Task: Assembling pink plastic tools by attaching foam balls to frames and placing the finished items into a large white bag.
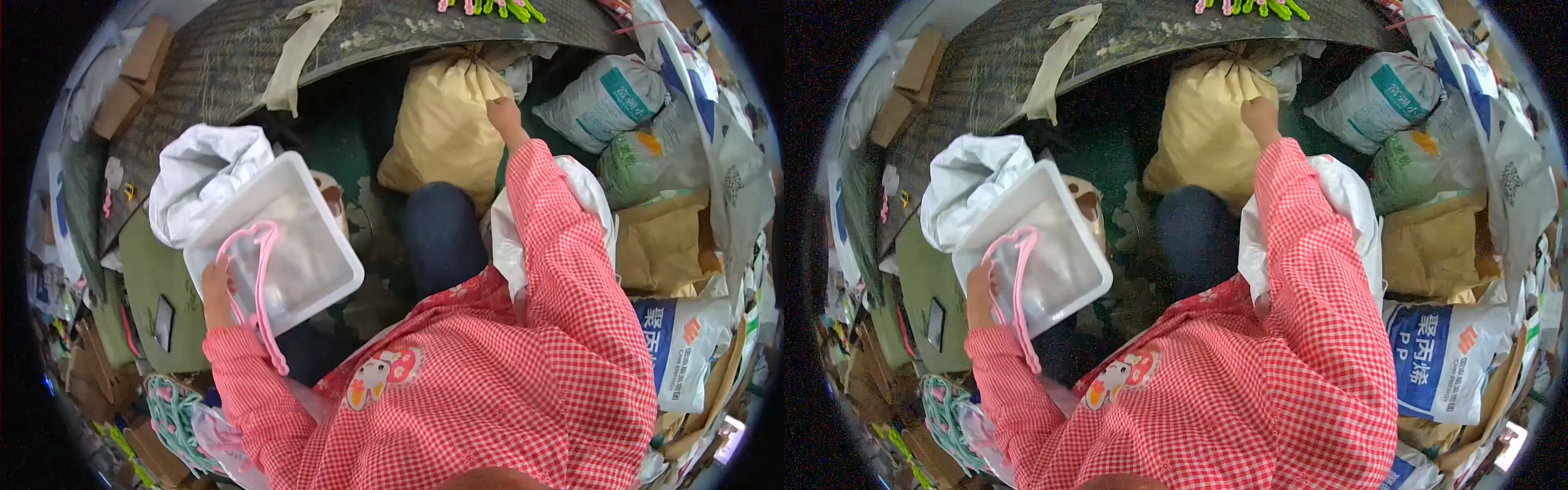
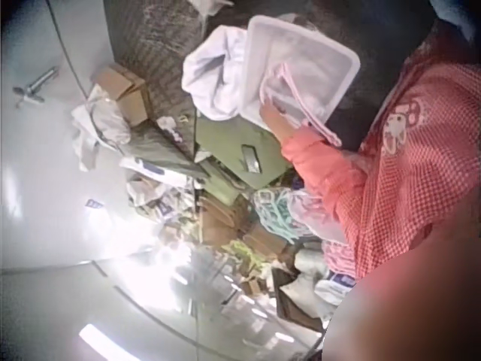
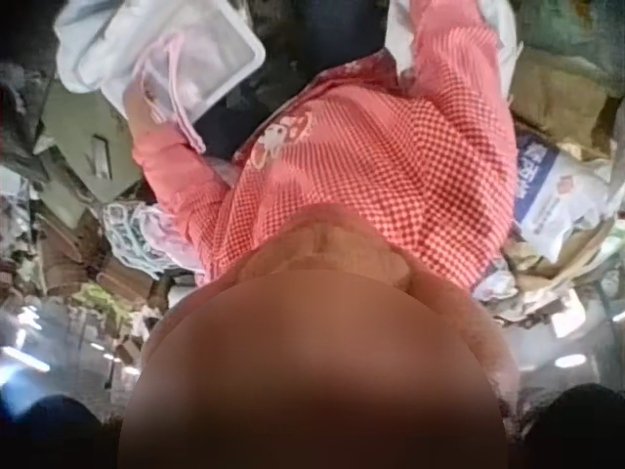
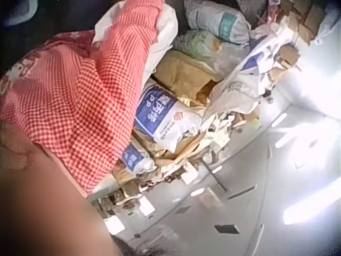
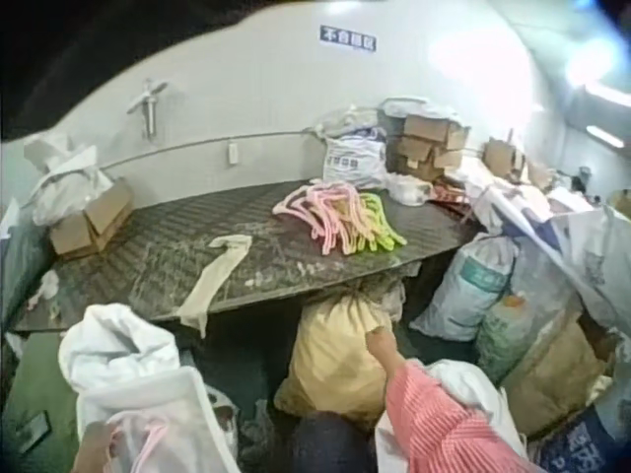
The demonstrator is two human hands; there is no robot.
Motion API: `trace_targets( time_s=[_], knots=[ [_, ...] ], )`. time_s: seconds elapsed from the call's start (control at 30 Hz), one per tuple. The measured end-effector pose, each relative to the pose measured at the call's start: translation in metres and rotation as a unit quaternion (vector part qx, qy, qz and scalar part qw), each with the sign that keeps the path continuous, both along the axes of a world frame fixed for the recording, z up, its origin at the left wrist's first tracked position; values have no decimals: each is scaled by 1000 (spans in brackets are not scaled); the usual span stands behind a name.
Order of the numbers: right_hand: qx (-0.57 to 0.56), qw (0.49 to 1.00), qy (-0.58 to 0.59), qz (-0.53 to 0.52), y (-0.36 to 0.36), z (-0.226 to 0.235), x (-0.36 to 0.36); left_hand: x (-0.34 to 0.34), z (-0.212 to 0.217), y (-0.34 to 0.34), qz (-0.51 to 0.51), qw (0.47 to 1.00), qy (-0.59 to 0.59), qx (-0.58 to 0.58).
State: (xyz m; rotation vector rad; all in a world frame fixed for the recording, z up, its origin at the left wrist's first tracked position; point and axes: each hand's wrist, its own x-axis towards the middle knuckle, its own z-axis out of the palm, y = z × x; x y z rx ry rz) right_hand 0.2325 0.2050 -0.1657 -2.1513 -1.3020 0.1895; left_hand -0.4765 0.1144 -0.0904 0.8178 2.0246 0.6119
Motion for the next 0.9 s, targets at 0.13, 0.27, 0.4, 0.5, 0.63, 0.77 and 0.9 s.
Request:
trace_targets(
  time_s=[0.13, 0.27, 0.4, 0.5, 0.63, 0.77, 0.9],
  knots=[
    [-23, 998, -43, -44, 47, -9, 9, 1, 10, -11, -122, 981, 136, 71],
    [-96, 985, -143, -5, 100, -24, 51, -14, 13, -32, -133, 973, 146, 120],
    [-24, 993, -54, -98, 158, -46, 13, -17, 50, -100, -81, 949, 259, 163],
    [-229, 912, -335, 55, 184, -74, 155, -12, 20, -87, -67, 934, 285, 204],
    [-213, 928, -296, 79, 254, -132, 134, 11, 57, -129, -130, 832, 503, 196],
    [-208, 937, -263, 98, 285, -158, 131, 32, 70, -144, -107, 804, 561, 166],
    [-199, 945, -244, 92, 282, -168, 167, 28, 52, -145, -83, 810, 558, 162]
  ],
)
